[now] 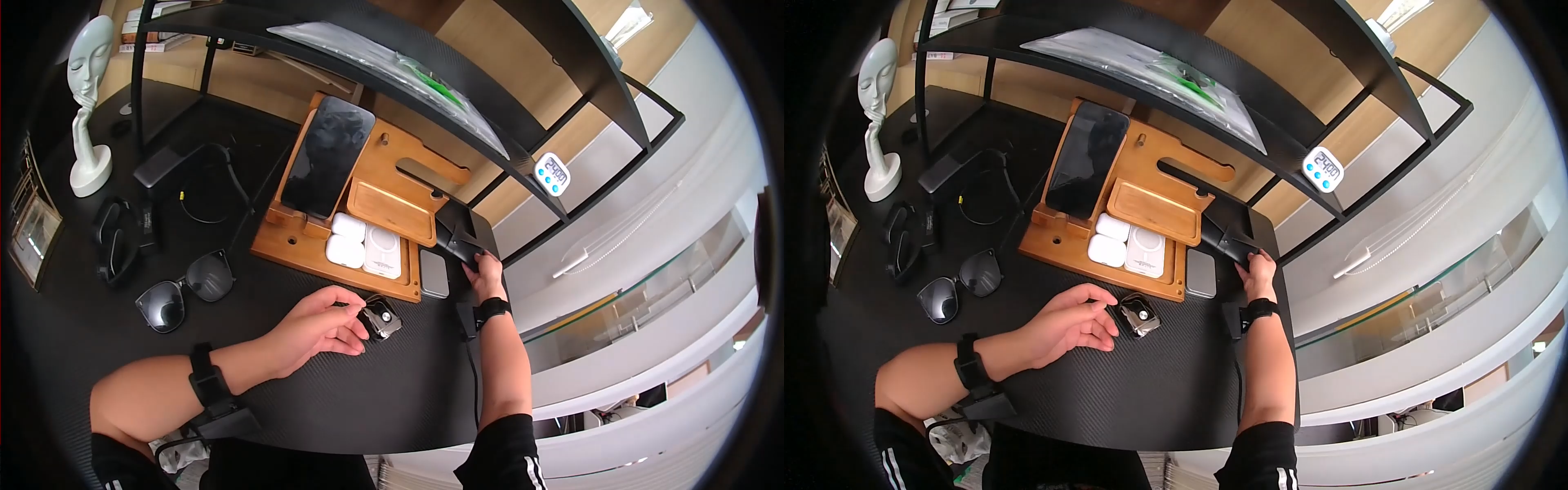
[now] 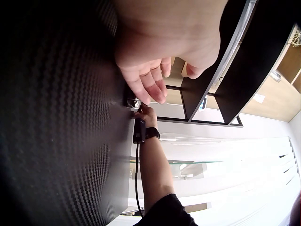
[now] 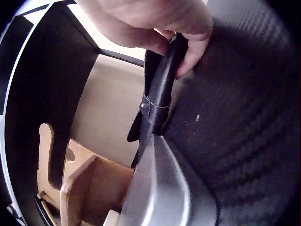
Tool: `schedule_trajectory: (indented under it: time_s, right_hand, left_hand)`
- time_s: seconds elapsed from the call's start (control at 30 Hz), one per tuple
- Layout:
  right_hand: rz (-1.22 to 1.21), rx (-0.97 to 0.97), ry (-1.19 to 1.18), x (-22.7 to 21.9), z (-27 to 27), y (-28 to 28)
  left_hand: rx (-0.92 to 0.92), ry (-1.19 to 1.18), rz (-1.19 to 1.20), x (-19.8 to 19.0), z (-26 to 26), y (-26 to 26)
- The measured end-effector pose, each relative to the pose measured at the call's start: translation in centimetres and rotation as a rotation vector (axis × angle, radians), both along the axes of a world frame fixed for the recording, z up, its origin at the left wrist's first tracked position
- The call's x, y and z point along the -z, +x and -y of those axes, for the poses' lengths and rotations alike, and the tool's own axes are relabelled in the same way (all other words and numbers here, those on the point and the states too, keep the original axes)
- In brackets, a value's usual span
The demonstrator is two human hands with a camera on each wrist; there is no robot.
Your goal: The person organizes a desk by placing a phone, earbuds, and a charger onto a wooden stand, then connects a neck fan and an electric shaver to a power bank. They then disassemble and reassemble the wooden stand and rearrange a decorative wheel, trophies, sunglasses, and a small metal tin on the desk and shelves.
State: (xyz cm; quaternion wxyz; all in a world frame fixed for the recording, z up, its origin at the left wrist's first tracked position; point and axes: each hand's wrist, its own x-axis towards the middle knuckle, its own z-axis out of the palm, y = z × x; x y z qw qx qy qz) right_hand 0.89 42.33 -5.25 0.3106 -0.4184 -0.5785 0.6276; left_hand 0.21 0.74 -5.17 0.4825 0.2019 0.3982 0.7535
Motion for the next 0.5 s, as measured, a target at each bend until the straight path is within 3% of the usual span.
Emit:
schedule_trajectory:
  time_s: [0.27,0.33,0.43,0.5]
  right_hand:
    - [0.108,0.081,0.199,0.1,0.8,-1.2]
    - [0.048,0.150,0.460,1.6,-1.4,-2.0]
    - [-0.065,0.131,0.579,2.4,-3.5,-2.6]
    - [0.015,0.057,0.471,0.6,-1.6,-1.8]
  left_hand:
    - [0.004,-0.005,0.004,0.0,-0.1,0.0]
    - [0.007,-0.006,0.004,0.1,-0.1,0.0]
    - [0.013,0.006,0.018,0.0,-0.1,-0.1]
    - [0.013,0.003,0.020,0.0,-0.1,-0.1]
